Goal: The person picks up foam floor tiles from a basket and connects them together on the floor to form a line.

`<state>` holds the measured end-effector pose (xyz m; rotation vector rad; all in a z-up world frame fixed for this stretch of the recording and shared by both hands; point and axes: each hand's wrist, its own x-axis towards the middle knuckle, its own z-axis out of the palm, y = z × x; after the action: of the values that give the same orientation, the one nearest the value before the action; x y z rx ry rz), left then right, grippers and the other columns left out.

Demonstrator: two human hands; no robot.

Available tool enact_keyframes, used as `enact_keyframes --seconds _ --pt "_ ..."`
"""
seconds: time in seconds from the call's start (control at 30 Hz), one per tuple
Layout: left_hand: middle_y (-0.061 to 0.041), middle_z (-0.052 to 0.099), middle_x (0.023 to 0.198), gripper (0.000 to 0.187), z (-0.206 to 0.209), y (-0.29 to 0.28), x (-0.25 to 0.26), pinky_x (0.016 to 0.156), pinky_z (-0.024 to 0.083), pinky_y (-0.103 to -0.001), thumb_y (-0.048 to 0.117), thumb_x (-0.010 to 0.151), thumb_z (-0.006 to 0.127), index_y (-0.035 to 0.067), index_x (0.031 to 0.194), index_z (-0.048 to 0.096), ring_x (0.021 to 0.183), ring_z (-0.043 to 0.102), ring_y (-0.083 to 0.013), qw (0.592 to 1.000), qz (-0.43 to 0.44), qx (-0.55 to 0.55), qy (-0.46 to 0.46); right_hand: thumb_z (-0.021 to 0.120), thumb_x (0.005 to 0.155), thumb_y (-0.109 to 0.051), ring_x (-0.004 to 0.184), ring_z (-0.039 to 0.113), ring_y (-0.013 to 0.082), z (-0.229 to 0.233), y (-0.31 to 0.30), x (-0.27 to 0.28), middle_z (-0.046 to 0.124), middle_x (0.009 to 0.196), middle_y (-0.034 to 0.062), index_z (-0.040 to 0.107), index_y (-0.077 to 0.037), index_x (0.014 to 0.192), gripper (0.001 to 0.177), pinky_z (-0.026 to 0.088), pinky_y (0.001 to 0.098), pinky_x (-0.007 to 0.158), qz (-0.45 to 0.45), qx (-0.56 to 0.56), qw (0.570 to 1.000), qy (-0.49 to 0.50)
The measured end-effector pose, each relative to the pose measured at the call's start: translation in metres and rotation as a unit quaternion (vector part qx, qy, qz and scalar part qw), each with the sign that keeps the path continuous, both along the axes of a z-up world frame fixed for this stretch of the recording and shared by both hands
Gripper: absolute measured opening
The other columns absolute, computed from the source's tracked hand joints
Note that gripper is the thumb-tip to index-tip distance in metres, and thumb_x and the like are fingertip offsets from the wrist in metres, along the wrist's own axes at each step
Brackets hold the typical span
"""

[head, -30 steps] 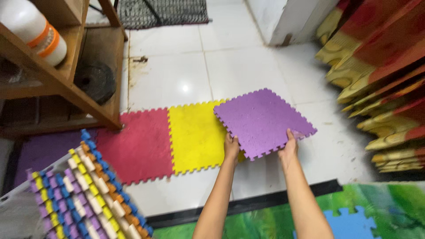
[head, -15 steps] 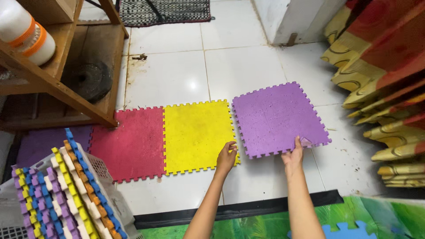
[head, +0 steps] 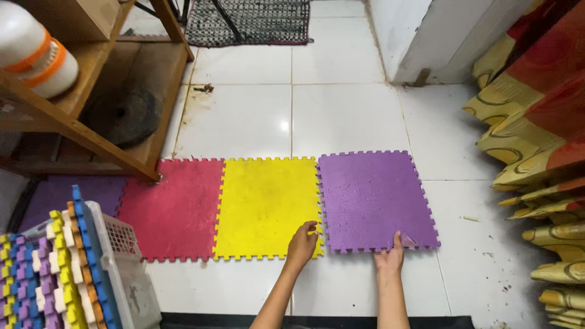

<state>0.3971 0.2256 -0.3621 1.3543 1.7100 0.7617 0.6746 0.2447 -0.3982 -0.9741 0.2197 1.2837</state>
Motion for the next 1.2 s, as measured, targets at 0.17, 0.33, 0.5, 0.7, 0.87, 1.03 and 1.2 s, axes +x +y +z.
enact_keyframes --seconds 0.17,0.33,0.5,0.7,0.87,1.03,1.2 --pt "-0.014 0.071 0.121 0.038 -0.006 -0.005 0.01 0.095 0.052 -0.043 0.028 0.096 0.062 0.012 0.131 0.062 0.112 0.068 -0.0315 1.0 -0.008 0.012 0.01 0.06 0.101 -0.033 0.135 0.056 0.0274 -0.015 -0.006 0.005 0.06 0.144 0.0074 0.055 -0.01 0.14 0.046 0.042 0.0524 0.116 0.006 -0.003 1.0 -0.026" --pt "-0.013 0.074 0.113 0.04 -0.026 0.005 0.022 0.09 0.054 -0.043 0.031 0.099 0.058 0.012 0.134 0.058 0.101 0.072 -0.0315 0.999 0.014 -0.03 -0.023 0.06 0.1 -0.032 0.134 0.055 0.0274 -0.024 -0.004 -0.001 0.06 0.144 0.0072 0.055 -0.01 0.14 0.046 0.041 0.0516 0.118 -0.017 -0.04 0.999 -0.019" --pt "-0.013 0.076 0.106 0.045 -0.042 0.015 0.025 0.085 0.056 -0.042 0.029 0.095 0.065 0.009 0.134 0.056 0.095 0.074 -0.0303 0.998 0.031 -0.029 -0.04 0.062 0.099 -0.03 0.133 0.056 0.0281 -0.031 -0.006 -0.006 0.058 0.146 0.0082 0.055 -0.008 0.141 0.048 0.041 0.0504 0.118 -0.025 -0.026 0.999 -0.007" --pt "-0.008 0.077 0.104 0.05 -0.032 0.018 0.023 0.083 0.056 -0.043 0.023 0.086 0.074 0.014 0.131 0.056 0.092 0.074 -0.0281 0.997 0.03 -0.066 -0.02 0.066 0.091 -0.016 0.119 0.062 0.0256 -0.009 -0.01 -0.01 0.062 0.13 0.0049 0.053 -0.014 0.137 0.048 0.055 0.0539 0.096 -0.013 -0.067 0.986 -0.153" --pt "-0.008 0.077 0.101 0.047 -0.034 0.02 0.019 0.083 0.055 -0.043 0.024 0.085 0.076 0.014 0.126 0.057 0.092 0.074 -0.0284 0.995 0.012 -0.095 -0.017 0.072 0.097 -0.018 0.078 0.064 0.0198 0.007 -0.012 -0.001 0.067 0.106 0.0109 0.055 -0.001 0.117 0.031 0.045 0.0373 0.053 0.023 -0.281 0.908 -0.311" --pt "-0.007 0.078 0.1 0.045 -0.041 0.021 0.016 0.084 0.055 -0.042 0.024 0.083 0.078 0.013 0.123 0.059 0.093 0.074 -0.027 0.996 0.011 -0.083 -0.028 0.069 0.096 -0.013 0.063 0.061 0.0155 0.006 -0.02 0.003 0.066 0.09 0.0111 0.06 0.0 0.104 0.018 0.045 0.0301 0.042 0.055 -0.269 0.886 -0.372" --pt "-0.007 0.077 0.099 0.044 -0.037 0.021 0.015 0.082 0.055 -0.04 0.022 0.084 0.077 0.012 0.122 0.057 0.09 0.074 -0.0266 0.996 0.016 -0.081 -0.044 0.072 0.096 -0.014 0.078 0.065 0.0243 0.001 -0.023 0.012 0.066 0.105 0.0221 0.053 0.005 0.118 0.035 0.049 0.035 0.053 0.115 -0.298 0.849 -0.421"
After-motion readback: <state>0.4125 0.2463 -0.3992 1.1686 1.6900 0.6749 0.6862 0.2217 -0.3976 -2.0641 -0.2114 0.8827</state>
